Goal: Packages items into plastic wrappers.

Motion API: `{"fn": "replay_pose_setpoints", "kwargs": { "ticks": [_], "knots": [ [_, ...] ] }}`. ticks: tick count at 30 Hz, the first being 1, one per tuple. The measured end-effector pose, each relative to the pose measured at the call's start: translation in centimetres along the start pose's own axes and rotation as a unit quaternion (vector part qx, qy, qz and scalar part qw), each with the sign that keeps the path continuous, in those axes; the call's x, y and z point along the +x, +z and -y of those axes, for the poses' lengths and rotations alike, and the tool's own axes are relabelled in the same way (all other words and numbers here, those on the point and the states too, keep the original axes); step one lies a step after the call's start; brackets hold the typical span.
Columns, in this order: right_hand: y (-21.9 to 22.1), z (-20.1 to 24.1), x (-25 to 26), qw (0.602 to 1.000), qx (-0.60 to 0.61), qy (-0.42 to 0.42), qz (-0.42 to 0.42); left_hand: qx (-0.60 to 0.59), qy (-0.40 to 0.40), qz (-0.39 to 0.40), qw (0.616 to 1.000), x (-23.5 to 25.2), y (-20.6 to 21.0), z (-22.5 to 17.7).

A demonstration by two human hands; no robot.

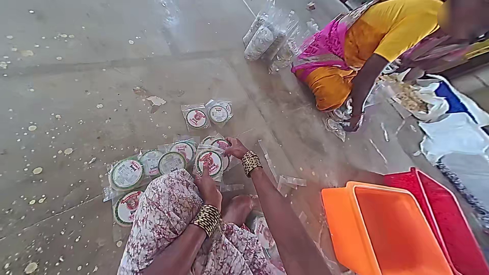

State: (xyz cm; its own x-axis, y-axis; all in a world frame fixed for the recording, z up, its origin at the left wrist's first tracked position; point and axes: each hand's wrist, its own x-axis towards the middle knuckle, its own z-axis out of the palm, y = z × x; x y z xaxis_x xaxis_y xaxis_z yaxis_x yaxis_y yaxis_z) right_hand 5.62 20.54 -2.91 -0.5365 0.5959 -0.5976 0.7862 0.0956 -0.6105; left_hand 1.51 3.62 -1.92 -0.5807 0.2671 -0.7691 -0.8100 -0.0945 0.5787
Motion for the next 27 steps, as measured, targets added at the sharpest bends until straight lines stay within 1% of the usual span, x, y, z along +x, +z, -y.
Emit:
{"fn": "replay_pose_setpoints", "kwargs": {
  "ticks": [2, 4, 6, 8, 10, 11, 14, 16, 17, 19, 21, 22, 23, 24, 27],
  "knots": [
    [0.2, 0.1, -0.7, 1.0, 0.016, 0.0, 0.011, 0.004, 0.003, 0.0, 1.0, 0.2, -0.2, 0.3],
    [0.4, 0.6, -2.0, 0.997, 0.078, 0.002, 0.007, 0.009, 0.003, -0.002, 1.0, 0.2, -0.1, 0.2],
    [0.7, 1.0, -3.3, 0.992, 0.121, -0.003, -0.017, 0.012, 0.006, 0.008, 1.0, 0.0, -0.2, 0.0],
    [0.5, 1.1, -4.4, 0.986, 0.154, -0.025, -0.056, 0.02, 0.019, 0.027, 0.999, -0.2, -0.2, -0.3],
    [0.1, 1.6, -6.0, 0.965, 0.226, -0.076, -0.105, 0.023, 0.051, 0.067, 0.996, -0.4, 0.1, -1.0],
    [-0.2, 1.9, -6.9, 0.951, 0.263, -0.103, -0.129, 0.021, 0.079, 0.101, 0.991, -0.3, 0.3, -1.3],
    [0.0, 2.3, -9.6, 0.913, 0.324, -0.166, -0.181, 0.034, 0.167, 0.233, 0.957, 0.2, 0.5, -1.4],
    [1.1, 1.8, -11.1, 0.912, 0.32, -0.153, -0.207, 0.065, 0.186, 0.318, 0.927, 1.1, 0.5, -1.1],
    [1.7, 0.8, -11.4, 0.924, 0.299, -0.141, -0.191, 0.085, 0.168, 0.333, 0.924, 1.2, 0.5, -0.7],
    [2.9, -1.4, -11.5, 0.955, 0.233, -0.09, -0.16, 0.15, 0.106, 0.317, 0.931, 1.4, 0.0, 0.6],
    [3.4, -3.3, -11.7, 0.973, 0.17, -0.011, -0.158, 0.22, 0.066, 0.306, 0.924, 1.6, -0.5, 1.9],
    [3.6, -4.0, -12.1, 0.966, 0.187, 0.008, -0.176, 0.242, 0.07, 0.319, 0.914, 1.4, -0.5, 2.1],
    [3.7, -4.3, -12.7, 0.951, 0.234, 0.017, -0.199, 0.247, 0.085, 0.344, 0.902, 1.3, -0.6, 2.1],
    [3.5, -4.3, -13.5, 0.936, 0.278, 0.01, -0.218, 0.235, 0.109, 0.384, 0.886, 1.0, -0.6, 1.9],
    [2.5, -4.4, -15.3, 0.905, 0.33, -0.076, -0.259, 0.174, 0.196, 0.479, 0.838, 0.3, 0.1, 1.4]
  ]
}}
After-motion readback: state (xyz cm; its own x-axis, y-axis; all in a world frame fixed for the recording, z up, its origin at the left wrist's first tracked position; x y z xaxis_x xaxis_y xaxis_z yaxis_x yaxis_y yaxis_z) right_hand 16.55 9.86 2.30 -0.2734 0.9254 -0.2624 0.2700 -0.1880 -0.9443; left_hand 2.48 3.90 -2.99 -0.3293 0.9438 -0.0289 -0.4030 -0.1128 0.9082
